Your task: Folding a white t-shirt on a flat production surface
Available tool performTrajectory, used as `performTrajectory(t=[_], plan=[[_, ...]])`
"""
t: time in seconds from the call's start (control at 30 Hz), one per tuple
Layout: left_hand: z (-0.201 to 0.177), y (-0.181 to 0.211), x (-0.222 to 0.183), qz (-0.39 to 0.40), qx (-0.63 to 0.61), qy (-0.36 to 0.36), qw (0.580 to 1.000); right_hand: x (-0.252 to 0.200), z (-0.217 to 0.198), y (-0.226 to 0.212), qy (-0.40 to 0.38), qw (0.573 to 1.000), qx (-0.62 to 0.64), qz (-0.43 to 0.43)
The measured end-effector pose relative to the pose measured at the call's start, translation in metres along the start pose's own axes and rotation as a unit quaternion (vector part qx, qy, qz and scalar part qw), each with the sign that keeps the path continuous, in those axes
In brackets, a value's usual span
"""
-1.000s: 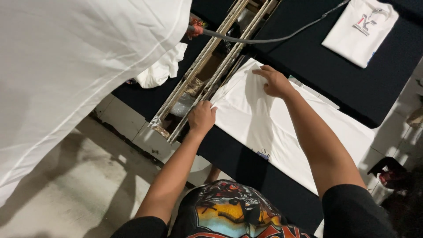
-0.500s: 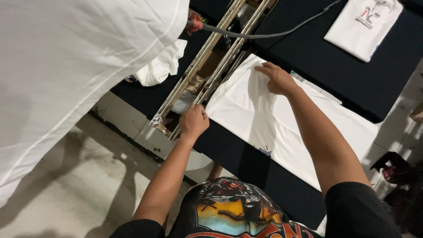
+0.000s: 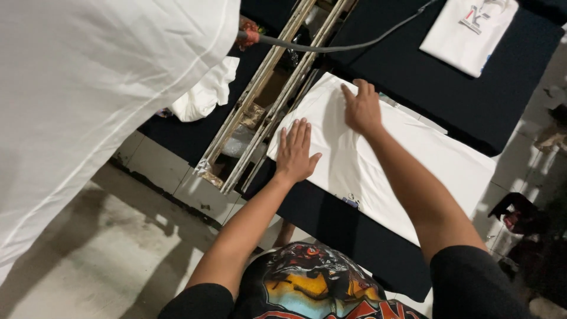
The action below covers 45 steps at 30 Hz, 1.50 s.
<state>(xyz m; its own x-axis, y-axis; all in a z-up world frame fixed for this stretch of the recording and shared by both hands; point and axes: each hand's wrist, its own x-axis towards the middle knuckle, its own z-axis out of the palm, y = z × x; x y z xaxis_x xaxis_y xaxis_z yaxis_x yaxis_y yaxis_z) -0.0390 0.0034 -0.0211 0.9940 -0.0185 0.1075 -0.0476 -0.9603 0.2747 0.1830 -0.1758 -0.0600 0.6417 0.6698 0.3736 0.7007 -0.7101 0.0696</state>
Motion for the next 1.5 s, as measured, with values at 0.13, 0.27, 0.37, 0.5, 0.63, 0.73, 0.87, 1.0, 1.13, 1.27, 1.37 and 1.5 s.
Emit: performTrajectory(t=[0.13,0.27,0.37,0.5,0.63,0.73,0.87,1.0,1.13,1.27,1.37,1.5], plan=[[-0.001,0.000,-0.003,0.006,0.001,0.017,1.000,-0.021,-0.045,-0.055,-0.002,0.978,0.207,-0.023],[0.005,-0.005,-0.002,0.000,0.011,0.003,1.000,-0.043,-0.055,-0.065,-0.142,0.974,0.155,-0.081],[0.007,-0.006,-0.001,-0.004,0.007,-0.008,1.000,-0.053,-0.039,-0.026,-0.145,0.983,0.106,-0.038],[0.003,-0.004,-0.001,-0.008,0.016,-0.011,1.000,-0.055,-0.041,0.011,-0.203,0.973,0.051,0.098],[0.001,0.001,0.006,-0.011,0.003,-0.016,1.000,-0.060,-0.048,-0.027,-0.058,0.998,0.006,0.021],[-0.003,0.006,0.017,0.024,-0.021,0.017,0.999,-0.070,-0.052,-0.063,-0.032,0.991,0.118,-0.053],[0.015,-0.001,0.043,0.107,-0.022,0.006,0.994,-0.080,-0.048,-0.080,-0.178,0.980,0.089,0.008],[0.008,-0.010,0.083,0.169,-0.006,-0.039,0.985,-0.083,-0.053,-0.082,-0.163,0.984,0.068,0.026],[0.027,-0.016,0.133,0.193,0.066,-0.088,0.975,-0.077,-0.062,-0.085,-0.210,0.975,0.054,0.052],[0.022,-0.018,0.153,0.182,0.140,-0.093,0.969,-0.077,-0.066,-0.084,-0.210,0.971,0.051,0.104],[0.017,-0.015,0.147,0.160,0.139,-0.103,0.972,-0.082,-0.059,-0.079,-0.182,0.969,0.070,0.153],[0.009,-0.004,0.125,0.130,0.083,-0.048,0.987,-0.094,-0.048,-0.062,-0.111,0.966,0.048,0.227]])
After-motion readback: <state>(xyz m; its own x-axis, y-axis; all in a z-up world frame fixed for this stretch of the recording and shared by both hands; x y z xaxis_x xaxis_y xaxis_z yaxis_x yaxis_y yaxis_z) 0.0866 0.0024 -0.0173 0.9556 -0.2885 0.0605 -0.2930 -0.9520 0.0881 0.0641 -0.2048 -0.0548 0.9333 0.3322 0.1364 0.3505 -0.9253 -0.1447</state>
